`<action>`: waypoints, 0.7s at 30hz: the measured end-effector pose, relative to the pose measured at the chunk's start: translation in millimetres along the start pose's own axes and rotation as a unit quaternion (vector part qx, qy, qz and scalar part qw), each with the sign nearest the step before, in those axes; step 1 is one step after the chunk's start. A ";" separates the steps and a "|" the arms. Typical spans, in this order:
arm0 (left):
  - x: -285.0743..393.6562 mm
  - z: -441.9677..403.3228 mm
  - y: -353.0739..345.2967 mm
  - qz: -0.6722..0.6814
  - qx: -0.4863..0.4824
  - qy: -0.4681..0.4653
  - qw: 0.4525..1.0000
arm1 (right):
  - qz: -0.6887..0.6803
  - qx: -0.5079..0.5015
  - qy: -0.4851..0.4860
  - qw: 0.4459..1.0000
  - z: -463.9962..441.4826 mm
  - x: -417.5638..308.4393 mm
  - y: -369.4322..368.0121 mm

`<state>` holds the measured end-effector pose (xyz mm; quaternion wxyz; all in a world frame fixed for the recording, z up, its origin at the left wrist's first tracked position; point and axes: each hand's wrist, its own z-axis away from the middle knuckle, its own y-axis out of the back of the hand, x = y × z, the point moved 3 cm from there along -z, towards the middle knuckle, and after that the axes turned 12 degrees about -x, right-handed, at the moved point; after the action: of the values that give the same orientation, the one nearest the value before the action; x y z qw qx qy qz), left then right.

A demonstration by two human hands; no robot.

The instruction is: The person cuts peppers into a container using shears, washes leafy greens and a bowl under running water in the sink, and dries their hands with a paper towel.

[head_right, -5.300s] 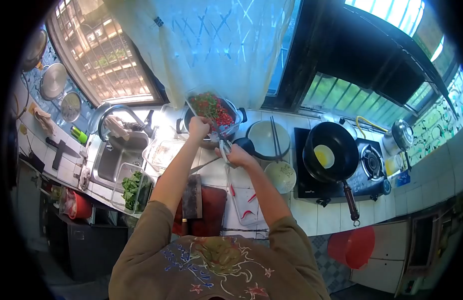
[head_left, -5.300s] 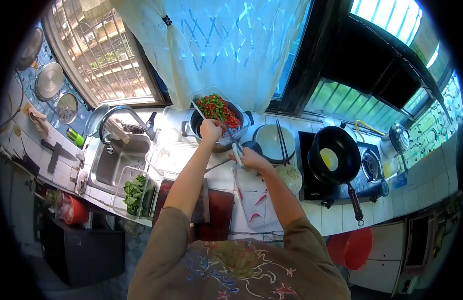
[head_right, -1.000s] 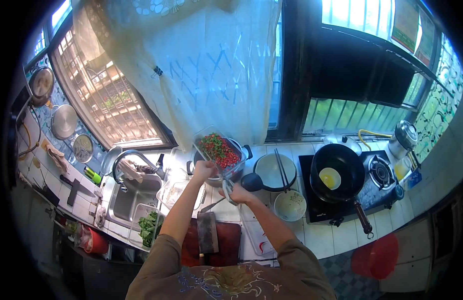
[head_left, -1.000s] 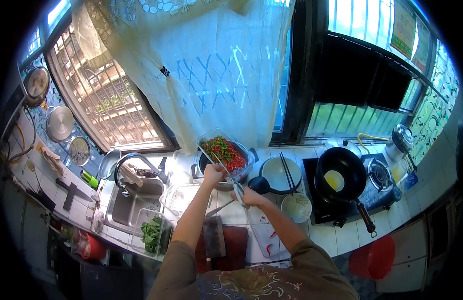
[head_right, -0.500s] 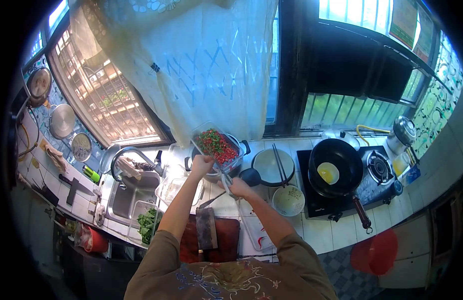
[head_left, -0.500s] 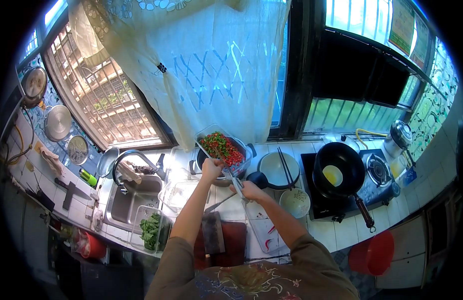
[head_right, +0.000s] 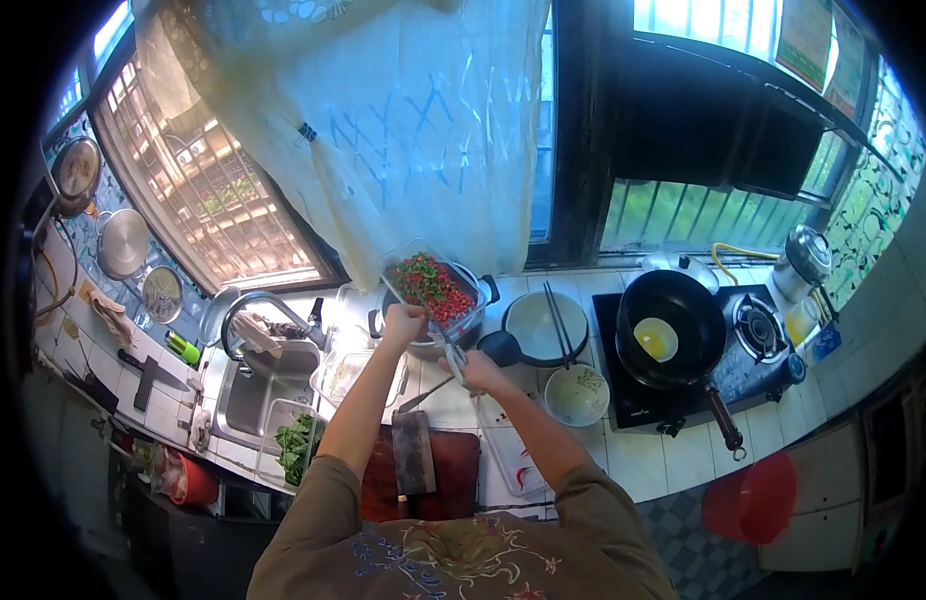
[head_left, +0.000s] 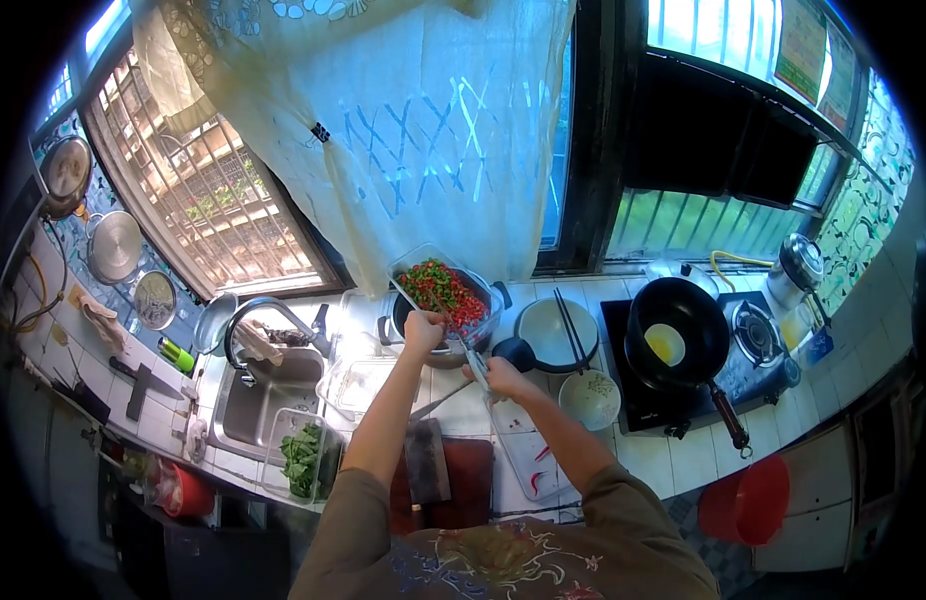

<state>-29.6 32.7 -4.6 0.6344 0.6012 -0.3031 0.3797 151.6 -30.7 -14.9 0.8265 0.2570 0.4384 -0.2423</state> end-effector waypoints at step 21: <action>7.6 1.9 5.2 -0.117 0.044 0.007 0.992 | 0.034 0.035 0.183 0.982 -16.4 11.0 -3.9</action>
<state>-29.9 31.6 4.7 0.6494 0.6575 -0.2092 0.3197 144.8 -25.1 -33.0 0.7308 0.3409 0.5640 -0.1779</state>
